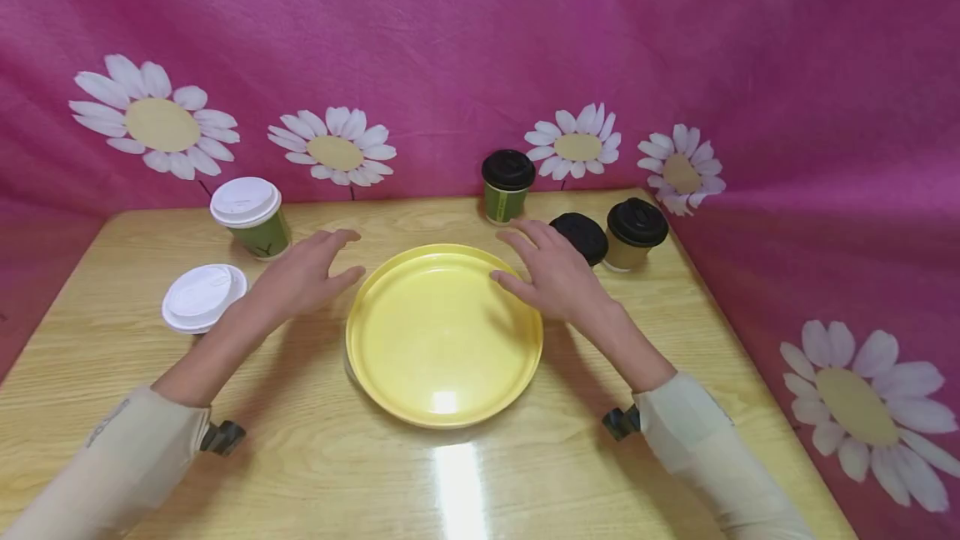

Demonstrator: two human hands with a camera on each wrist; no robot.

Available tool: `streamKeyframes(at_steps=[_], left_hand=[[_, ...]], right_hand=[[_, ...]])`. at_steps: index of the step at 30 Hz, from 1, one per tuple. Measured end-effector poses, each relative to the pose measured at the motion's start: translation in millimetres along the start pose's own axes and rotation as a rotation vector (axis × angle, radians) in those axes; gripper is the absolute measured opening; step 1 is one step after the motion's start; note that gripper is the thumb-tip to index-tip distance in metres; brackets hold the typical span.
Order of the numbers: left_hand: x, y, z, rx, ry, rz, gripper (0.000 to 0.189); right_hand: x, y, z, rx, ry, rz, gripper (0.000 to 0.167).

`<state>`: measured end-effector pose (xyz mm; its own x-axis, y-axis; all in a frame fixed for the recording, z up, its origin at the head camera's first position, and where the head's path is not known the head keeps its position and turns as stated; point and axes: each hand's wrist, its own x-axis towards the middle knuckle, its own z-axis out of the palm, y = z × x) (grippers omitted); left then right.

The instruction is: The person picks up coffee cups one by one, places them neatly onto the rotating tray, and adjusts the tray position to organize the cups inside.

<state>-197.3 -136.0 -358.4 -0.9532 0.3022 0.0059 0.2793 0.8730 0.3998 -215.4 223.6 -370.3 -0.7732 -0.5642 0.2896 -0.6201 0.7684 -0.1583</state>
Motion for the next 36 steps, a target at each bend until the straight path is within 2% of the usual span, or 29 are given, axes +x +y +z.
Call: streamKeyframes(at_steps=[7,15,24,36], left_hand=[[-4.4,-0.9,1.6,0.01,-0.033,-0.007,0.051],[-10.3,-1.6,4.9,-0.044,-0.045,-0.012,0.05],[-13.9,-3.9,9.4,-0.086,-0.033,0.026,0.047],[-14.9,-6.0,17.0,-0.137,-0.058,0.034,0.049]], right_hand=[[-6.4,-3.7,3.7,0.018,-0.004,-0.011,0.058],[-12.2,-4.5,7.5,0.018,-0.002,-0.066,0.057],[-23.7,-4.3,10.2,0.019,-0.032,-0.071,0.055],[-34.2,-5.2,13.3,0.016,-0.026,-0.096,0.055]])
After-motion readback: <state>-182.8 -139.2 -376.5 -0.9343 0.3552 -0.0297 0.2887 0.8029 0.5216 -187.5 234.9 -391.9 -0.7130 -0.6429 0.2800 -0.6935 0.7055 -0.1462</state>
